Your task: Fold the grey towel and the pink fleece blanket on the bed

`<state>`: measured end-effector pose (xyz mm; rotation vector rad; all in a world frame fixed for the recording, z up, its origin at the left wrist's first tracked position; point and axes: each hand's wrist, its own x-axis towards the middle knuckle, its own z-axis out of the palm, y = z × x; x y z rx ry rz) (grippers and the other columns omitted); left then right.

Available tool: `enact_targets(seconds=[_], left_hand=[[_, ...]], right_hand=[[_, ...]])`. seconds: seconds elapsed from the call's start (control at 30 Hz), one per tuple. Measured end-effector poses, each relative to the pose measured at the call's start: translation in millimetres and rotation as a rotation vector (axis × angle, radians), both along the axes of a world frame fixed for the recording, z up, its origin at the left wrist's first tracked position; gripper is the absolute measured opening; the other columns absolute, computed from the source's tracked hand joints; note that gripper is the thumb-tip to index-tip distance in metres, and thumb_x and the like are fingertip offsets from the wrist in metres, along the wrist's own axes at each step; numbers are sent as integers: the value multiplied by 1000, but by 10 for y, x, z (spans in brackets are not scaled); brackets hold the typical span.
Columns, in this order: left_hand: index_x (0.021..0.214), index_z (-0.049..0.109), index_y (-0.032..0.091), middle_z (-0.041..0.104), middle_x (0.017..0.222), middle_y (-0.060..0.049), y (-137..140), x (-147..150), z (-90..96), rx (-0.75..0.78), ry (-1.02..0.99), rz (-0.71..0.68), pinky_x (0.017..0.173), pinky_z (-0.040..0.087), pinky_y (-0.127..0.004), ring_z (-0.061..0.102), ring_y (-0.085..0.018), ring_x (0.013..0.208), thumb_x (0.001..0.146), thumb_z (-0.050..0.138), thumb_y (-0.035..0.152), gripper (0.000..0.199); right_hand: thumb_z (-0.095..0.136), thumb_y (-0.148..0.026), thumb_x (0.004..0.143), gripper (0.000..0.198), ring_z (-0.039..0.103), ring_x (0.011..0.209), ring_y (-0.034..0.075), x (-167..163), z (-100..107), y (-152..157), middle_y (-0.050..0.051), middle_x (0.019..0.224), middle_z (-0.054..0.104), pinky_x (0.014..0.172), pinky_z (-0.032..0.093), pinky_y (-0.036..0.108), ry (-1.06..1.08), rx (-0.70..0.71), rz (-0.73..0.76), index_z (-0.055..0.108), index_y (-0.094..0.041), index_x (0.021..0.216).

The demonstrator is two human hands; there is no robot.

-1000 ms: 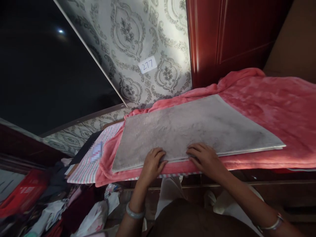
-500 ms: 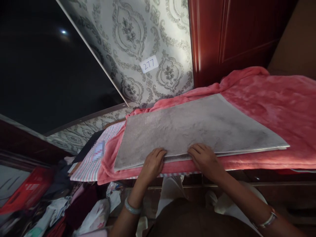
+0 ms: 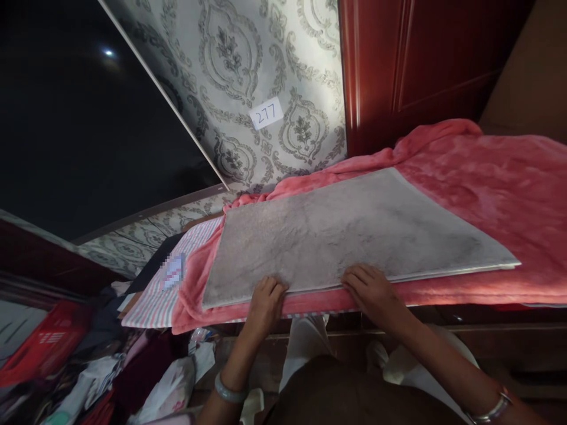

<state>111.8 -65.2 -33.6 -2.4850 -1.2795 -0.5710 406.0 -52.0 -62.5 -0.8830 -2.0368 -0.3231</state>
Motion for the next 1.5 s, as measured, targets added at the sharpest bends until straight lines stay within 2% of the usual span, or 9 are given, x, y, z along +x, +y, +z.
enact_targets(seconds=[0.23,0.3,0.37,0.5,0.77,0.93,1.07,1.33,1.5], left_hand=[[82,65,19,60,80,-5,5,-49,293,-189,-238,-95,75,47,-31,57,-20,82,95,56,20,16],[86,68,19,64,84,-7,89,-32,371,-180,-282,-39,79,49,-34,59,-21,85,98,51,23,21],[110,70,19,68,110,-12,177,1,404,-171,-283,46,92,50,-41,61,-25,106,98,51,27,24],[150,49,26,42,161,-11,242,60,300,-330,-106,218,118,31,-62,33,-37,149,94,59,36,58],[156,41,30,29,167,-4,175,56,114,-394,-19,307,122,23,-66,23,-36,155,96,55,34,62],[155,44,27,33,165,-9,177,48,81,-311,-63,258,118,28,-70,27,-39,153,95,58,32,62],[154,46,29,35,164,-9,158,59,68,-297,-69,263,118,30,-71,29,-39,152,94,60,35,62],[155,44,29,35,165,-6,72,71,82,-349,-125,281,123,26,-65,27,-35,154,96,56,45,62],[152,47,28,40,162,-8,-38,-108,168,-397,-140,327,123,21,-67,32,-35,152,96,57,47,60]], right_hand=[[41,-32,104,31,60,82,18,126,230,151,7,88,66,74,50,33,21,-230,-1,66,-19,90],[38,-40,104,38,63,102,24,121,276,297,12,110,69,87,52,39,-20,-218,-59,69,-19,113],[40,-47,102,50,53,128,31,80,252,417,13,140,59,102,48,49,-103,-232,-85,60,-21,138],[39,-50,101,53,38,145,34,-31,31,475,3,160,39,110,37,63,-292,-380,-77,48,-35,151],[41,-51,100,54,34,148,31,-11,-62,426,1,161,36,114,34,63,-310,-561,-56,44,-41,153],[40,-48,102,47,54,132,33,-118,184,603,12,141,60,106,45,59,-280,-487,-17,66,-27,135],[47,-47,100,53,44,141,34,-455,310,831,15,153,46,110,42,59,-232,-329,-11,55,-24,147],[42,-61,99,59,37,146,36,-757,-160,990,8,159,39,111,35,69,-313,-367,36,48,-35,152],[35,-68,97,64,35,147,35,-694,-207,982,6,160,38,112,33,67,-309,-402,22,47,-36,152]])
